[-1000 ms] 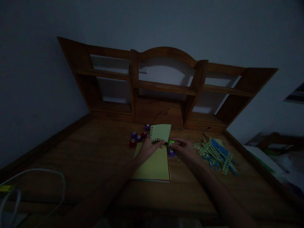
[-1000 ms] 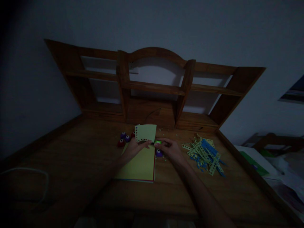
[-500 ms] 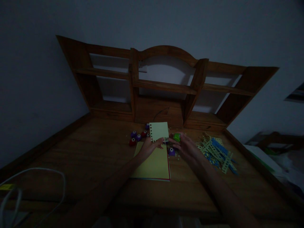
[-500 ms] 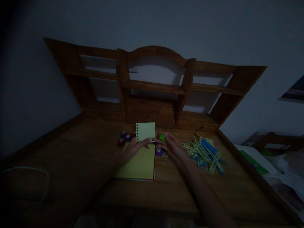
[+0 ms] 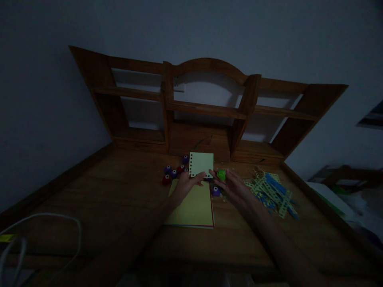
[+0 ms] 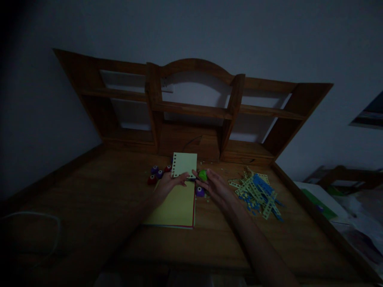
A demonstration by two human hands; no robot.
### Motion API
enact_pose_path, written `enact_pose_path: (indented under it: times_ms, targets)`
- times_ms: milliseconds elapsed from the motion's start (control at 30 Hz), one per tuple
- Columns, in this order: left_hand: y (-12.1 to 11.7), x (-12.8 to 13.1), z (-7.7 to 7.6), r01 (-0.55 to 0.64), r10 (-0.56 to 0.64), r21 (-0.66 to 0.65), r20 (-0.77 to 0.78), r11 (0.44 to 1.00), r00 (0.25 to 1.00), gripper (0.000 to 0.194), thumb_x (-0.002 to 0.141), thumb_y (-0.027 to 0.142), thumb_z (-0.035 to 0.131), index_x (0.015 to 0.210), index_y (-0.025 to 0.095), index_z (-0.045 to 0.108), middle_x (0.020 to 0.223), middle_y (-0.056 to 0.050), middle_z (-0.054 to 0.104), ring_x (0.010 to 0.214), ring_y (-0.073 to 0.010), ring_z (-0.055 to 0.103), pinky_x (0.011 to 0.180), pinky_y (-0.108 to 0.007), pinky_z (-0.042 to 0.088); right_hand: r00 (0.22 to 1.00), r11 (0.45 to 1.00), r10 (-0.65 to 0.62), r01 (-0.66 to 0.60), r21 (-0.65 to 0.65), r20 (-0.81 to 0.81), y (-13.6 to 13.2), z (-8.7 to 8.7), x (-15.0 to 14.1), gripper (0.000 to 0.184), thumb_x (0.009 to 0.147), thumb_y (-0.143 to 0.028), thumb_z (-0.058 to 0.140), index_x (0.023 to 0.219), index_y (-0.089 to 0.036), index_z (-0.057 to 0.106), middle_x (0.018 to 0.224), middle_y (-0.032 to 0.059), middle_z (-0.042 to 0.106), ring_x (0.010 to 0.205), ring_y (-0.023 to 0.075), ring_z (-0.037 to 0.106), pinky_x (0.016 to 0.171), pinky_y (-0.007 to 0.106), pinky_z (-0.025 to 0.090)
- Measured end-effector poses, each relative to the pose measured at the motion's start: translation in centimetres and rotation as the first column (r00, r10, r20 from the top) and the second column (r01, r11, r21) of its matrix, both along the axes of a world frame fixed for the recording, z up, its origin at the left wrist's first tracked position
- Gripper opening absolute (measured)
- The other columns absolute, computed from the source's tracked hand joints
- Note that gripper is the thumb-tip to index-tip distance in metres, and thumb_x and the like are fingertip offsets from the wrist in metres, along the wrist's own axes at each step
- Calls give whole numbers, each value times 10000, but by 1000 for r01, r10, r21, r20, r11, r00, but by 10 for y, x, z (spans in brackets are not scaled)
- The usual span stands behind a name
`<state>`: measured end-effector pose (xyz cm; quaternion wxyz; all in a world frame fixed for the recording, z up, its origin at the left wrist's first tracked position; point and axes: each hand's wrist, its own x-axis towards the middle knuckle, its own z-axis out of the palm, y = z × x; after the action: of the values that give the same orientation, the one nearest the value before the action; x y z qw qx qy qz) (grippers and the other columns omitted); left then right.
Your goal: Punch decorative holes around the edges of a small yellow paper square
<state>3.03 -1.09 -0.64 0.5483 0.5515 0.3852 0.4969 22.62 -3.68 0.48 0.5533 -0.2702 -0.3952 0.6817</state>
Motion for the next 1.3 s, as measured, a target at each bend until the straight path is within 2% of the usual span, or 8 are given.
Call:
enact_pose_path:
  times_ms: [133, 500, 767, 933, 1100, 1200, 1300]
  targets:
    - [-3, 2, -1, 32, -32, 15, 21, 999, 999, 398, 721, 382, 700, 1020, 126, 638, 935, -96, 697, 750, -180, 638, 593, -262, 546, 999, 999, 35, -35, -9, -35, 0, -1, -2, 193, 812, -355, 681, 878, -180, 630, 1112, 75, 658, 1177, 240, 538, 995, 369, 437]
    - [5, 0, -8, -41, 48, 90, -79, 995, 996, 402, 678, 405, 726, 964, 127, 674, 951, -108, 707, 760, -198, 652, 576, -271, 543, 1000, 1000, 21, -21, -16, -12, 2, -2, -1, 227, 754, -372, 735, 867, -198, 643, 1055, 57, 678, 1144, 251, 565, 965, 379, 457]
    - [4, 1, -10, -39, 57, 164, -105, 986, 993, 375, 751, 434, 655, 973, 132, 670, 967, -101, 707, 728, -186, 651, 552, -258, 547, 999, 1000, 14, -15, 16, 38, -1, -1, -1, 217, 779, -365, 711, 914, -205, 654, 1079, 57, 666, 1128, 243, 568, 922, 372, 471]
    - [3, 2, -10, -1, 27, 194, -134, 981, 991, 364, 776, 430, 628, 1011, 154, 647, 979, -83, 703, 734, -188, 653, 541, -260, 549, 993, 999, -13, 9, 30, 115, 0, 1, -2, 297, 776, -411, 700, 993, -212, 660, 1025, 50, 672, 932, 184, 624, 783, 291, 493]
    - [4, 2, -7, -69, 95, 176, -140, 982, 986, 353, 785, 447, 609, 976, 152, 650, 970, -78, 705, 720, -188, 649, 551, -266, 547, 987, 994, -80, 69, 85, 139, 6, -3, -2, 261, 775, -413, 695, 945, -216, 668, 845, 12, 663, 633, 116, 559, 549, 226, 436]
    - [3, 2, -4, -95, 121, 174, -148, 980, 982, 340, 791, 449, 601, 926, 144, 662, 933, -82, 712, 698, -190, 643, 555, -267, 538, 967, 983, -168, 149, 111, 194, 7, -7, -2, 281, 750, -345, 733, 999, -242, 656, 828, -7, 660, 599, 101, 549, 545, 222, 433]
    - [1, 2, -1, -130, 162, 185, -166, 974, 973, 330, 784, 447, 611, 897, 142, 667, 851, -71, 718, 645, -185, 635, 548, -265, 522, 944, 978, -191, 160, 131, 269, 7, -11, -4, 334, 713, -305, 765, 1021, -250, 649, 862, 2, 669, 653, 122, 598, 595, 240, 471]
